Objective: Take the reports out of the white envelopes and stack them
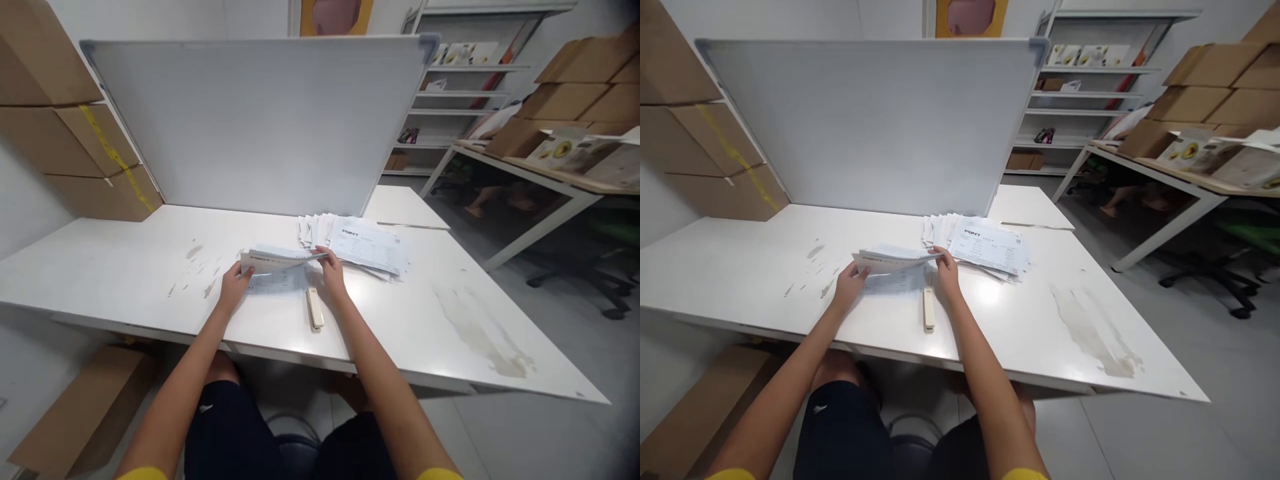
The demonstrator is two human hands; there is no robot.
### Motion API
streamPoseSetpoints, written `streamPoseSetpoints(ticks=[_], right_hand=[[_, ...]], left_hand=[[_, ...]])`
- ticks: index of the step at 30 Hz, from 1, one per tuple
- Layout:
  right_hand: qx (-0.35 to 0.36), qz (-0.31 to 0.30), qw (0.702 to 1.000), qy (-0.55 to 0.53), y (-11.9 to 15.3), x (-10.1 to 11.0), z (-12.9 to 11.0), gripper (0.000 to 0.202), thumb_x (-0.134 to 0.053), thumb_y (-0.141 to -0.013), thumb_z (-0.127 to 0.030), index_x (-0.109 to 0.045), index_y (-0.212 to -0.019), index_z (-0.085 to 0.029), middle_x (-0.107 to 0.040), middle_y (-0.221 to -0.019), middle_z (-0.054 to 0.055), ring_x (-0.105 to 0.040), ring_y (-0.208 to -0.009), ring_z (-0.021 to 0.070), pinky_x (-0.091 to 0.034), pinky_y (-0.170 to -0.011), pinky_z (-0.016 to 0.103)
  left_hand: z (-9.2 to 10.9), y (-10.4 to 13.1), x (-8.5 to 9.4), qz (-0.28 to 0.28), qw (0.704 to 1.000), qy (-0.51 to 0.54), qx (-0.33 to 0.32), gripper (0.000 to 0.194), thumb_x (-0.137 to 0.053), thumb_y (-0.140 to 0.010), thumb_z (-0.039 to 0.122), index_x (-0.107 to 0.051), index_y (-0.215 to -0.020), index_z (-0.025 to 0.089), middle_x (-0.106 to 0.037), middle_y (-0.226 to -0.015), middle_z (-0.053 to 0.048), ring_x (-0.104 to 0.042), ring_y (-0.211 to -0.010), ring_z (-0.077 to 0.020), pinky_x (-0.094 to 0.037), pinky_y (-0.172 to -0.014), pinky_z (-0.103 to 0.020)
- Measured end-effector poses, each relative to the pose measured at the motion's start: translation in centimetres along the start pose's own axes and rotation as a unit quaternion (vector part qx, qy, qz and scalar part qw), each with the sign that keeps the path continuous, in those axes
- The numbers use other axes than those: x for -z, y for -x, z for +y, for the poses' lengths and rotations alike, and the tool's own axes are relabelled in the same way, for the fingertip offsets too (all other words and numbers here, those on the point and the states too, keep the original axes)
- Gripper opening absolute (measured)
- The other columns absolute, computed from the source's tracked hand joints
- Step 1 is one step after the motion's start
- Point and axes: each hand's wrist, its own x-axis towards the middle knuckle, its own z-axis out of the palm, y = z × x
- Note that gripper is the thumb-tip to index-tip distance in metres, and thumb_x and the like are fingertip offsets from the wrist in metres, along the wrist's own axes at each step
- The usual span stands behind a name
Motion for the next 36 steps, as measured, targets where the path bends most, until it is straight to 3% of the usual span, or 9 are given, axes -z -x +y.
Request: streamPoseSetpoints(ticks=[5, 7, 11, 17, 22, 27, 32, 36], right_hand=[[0.046, -0.075, 0.993, 0.077, 0.4, -0.2, -0.7, 0.035, -0.052, -0.075, -0.020, -0.062, -0.108, -0.026, -0.070, -0.097, 0.002, -0.061, -0.101, 0.0220, -0.041, -0.098, 0.043], [0.052, -0.063, 0.994, 0.073, 0.4, -0.3, -1.1, 0.032, -0.054, -0.077, -0.023, -0.061, -0.107, -0.025, -0.069, -0.092, 0.002, -0.061, -0.094, 0.0215, -0.043, -0.093, 0.041], [0.068, -0.007, 0.995, 0.066, 0.3, -0.5, -1.3, 0.025, -0.054, -0.081, -0.030, -0.061, -0.104, -0.024, -0.066, -0.104, 0.004, -0.057, -0.097, 0.0209, -0.043, -0.089, 0.036], [0.052, 0.011, 0.995, 0.084, 0.7, -0.6, -0.5, 0.018, -0.055, -0.081, -0.034, -0.056, -0.094, -0.023, -0.058, -0.086, 0.000, -0.052, -0.083, 0.0176, -0.041, -0.080, 0.031], [0.024, 0.019, 0.996, 0.085, 1.2, -0.6, 0.4, 0.014, -0.056, -0.080, -0.035, -0.052, -0.085, -0.023, -0.051, -0.077, -0.003, -0.047, -0.075, 0.0155, -0.039, -0.073, 0.028], [0.053, 0.054, 0.993, 0.088, 1.4, -0.7, 0.3, 0.014, -0.057, -0.081, -0.035, -0.052, -0.084, -0.022, -0.049, -0.077, -0.004, -0.044, -0.076, 0.0148, -0.037, -0.075, 0.028], [-0.019, 0.017, 0.999, 0.048, 1.2, -0.7, 0.5, 0.016, -0.057, -0.078, -0.035, -0.055, -0.086, -0.022, -0.055, -0.079, -0.002, -0.048, -0.074, 0.0150, -0.039, -0.071, 0.029], [0.022, 0.131, 0.988, 0.076, 0.7, 0.7, 0.5, 0.015, -0.057, -0.076, -0.035, -0.052, -0.078, -0.021, -0.052, -0.072, -0.004, -0.045, -0.071, 0.0133, -0.037, -0.067, 0.026]], left_hand=[[-0.1, 0.1, -0.4, -0.043, 0.999, -0.011, -0.012, 0.040, -0.056, -0.085, 0.049, -0.064, -0.112, 0.021, -0.068, -0.110, -0.007, -0.063, -0.100, -0.0234, -0.049, -0.085, -0.033], [-0.1, 0.2, -0.5, -0.038, 0.999, -0.002, 0.011, 0.040, -0.056, -0.085, 0.050, -0.065, -0.109, 0.019, -0.070, -0.104, -0.008, -0.064, -0.097, -0.0246, -0.050, -0.084, -0.035], [-0.3, 0.1, -0.9, -0.031, 0.998, 0.014, 0.052, 0.036, -0.062, -0.080, 0.048, -0.067, -0.100, 0.019, -0.073, -0.095, -0.007, -0.066, -0.093, -0.0273, -0.051, -0.084, -0.039], [-1.0, -0.2, -1.0, -0.049, 0.997, 0.042, 0.048, 0.034, -0.062, -0.080, 0.038, -0.062, -0.110, 0.021, -0.069, -0.112, -0.009, -0.064, -0.104, -0.0261, -0.048, -0.090, -0.038], [-0.9, 0.1, -0.7, -0.044, 0.998, 0.021, 0.048, 0.027, -0.061, -0.079, 0.034, -0.064, -0.102, 0.020, -0.071, -0.099, -0.006, -0.064, -0.098, -0.0251, -0.048, -0.088, -0.037], [-0.3, 0.4, -0.5, -0.052, 0.998, 0.013, 0.028, 0.021, -0.057, -0.082, 0.036, -0.065, -0.095, 0.021, -0.070, -0.091, -0.004, -0.064, -0.092, -0.0237, -0.048, -0.083, -0.035], [0.2, 0.5, -0.4, -0.062, 0.998, 0.012, 0.025, 0.020, -0.057, -0.082, 0.035, -0.065, -0.093, 0.022, -0.070, -0.091, -0.004, -0.064, -0.090, -0.0227, -0.049, -0.084, -0.035], [0.2, 0.4, -0.3, -0.044, 0.998, 0.037, 0.030, 0.029, -0.057, -0.081, 0.031, -0.060, -0.109, 0.023, -0.070, -0.101, -0.005, -0.064, -0.097, -0.0211, -0.048, -0.087, -0.035]])
